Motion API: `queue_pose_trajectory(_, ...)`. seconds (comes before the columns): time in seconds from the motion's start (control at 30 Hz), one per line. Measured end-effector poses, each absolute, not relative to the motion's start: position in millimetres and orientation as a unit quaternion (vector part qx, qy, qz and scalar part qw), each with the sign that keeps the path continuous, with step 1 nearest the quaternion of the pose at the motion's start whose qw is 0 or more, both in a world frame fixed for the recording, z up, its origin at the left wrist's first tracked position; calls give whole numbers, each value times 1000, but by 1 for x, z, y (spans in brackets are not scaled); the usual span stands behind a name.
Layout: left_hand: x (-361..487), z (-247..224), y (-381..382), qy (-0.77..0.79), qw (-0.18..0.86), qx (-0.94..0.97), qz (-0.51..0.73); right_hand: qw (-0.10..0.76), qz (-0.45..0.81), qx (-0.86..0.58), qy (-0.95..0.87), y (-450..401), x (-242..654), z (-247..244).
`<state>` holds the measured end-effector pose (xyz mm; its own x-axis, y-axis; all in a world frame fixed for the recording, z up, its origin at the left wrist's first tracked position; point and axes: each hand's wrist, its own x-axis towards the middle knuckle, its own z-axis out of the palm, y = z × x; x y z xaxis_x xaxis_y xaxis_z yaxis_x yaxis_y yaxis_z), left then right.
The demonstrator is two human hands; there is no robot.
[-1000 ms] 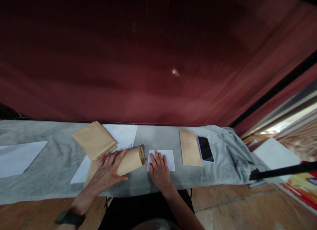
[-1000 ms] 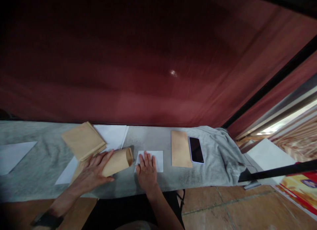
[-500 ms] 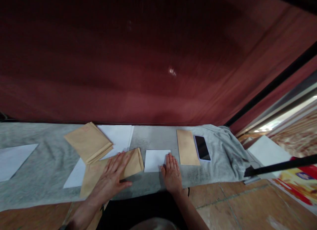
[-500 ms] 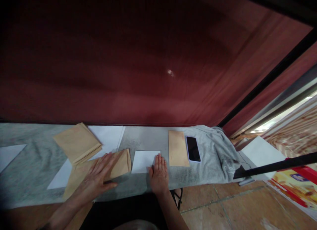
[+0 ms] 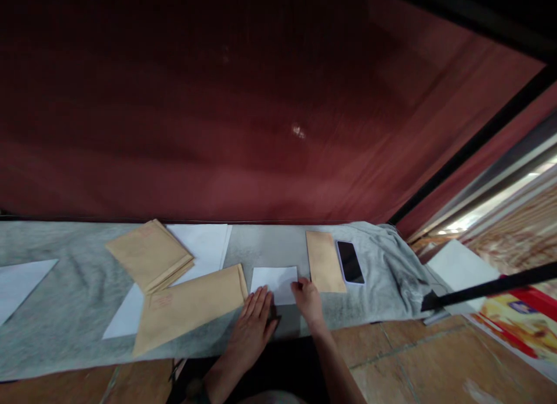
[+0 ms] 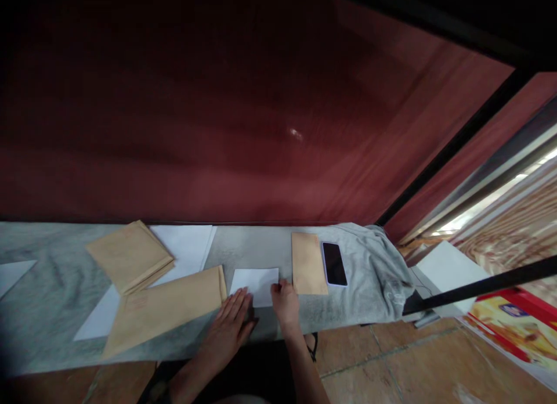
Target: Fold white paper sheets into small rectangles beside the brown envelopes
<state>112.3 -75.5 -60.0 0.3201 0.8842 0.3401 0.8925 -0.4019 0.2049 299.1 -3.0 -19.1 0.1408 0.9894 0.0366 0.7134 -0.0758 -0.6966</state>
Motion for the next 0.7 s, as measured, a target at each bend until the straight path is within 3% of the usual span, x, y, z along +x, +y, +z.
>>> queue_pose_trajectory(0.2, 131, -33, -62, -570, -53, -775, -266, 342, 277, -647, -622, -10, 292, 15)
queue_pose_trajectory(0.4, 157, 30, -35, -585, -282, -607, -458, 443, 368, -549, -606, -25, 284, 58)
queue_pose_trajectory(0.6, 161, 46, -32, -505, -579, -200, -608, 511, 410, -611, -444, -23, 296, 18)
queue_pose_trajectory(0.7, 162, 37, -32, -444, -626, -49, -639, 519, 456, -614, -381, -21, 299, -8)
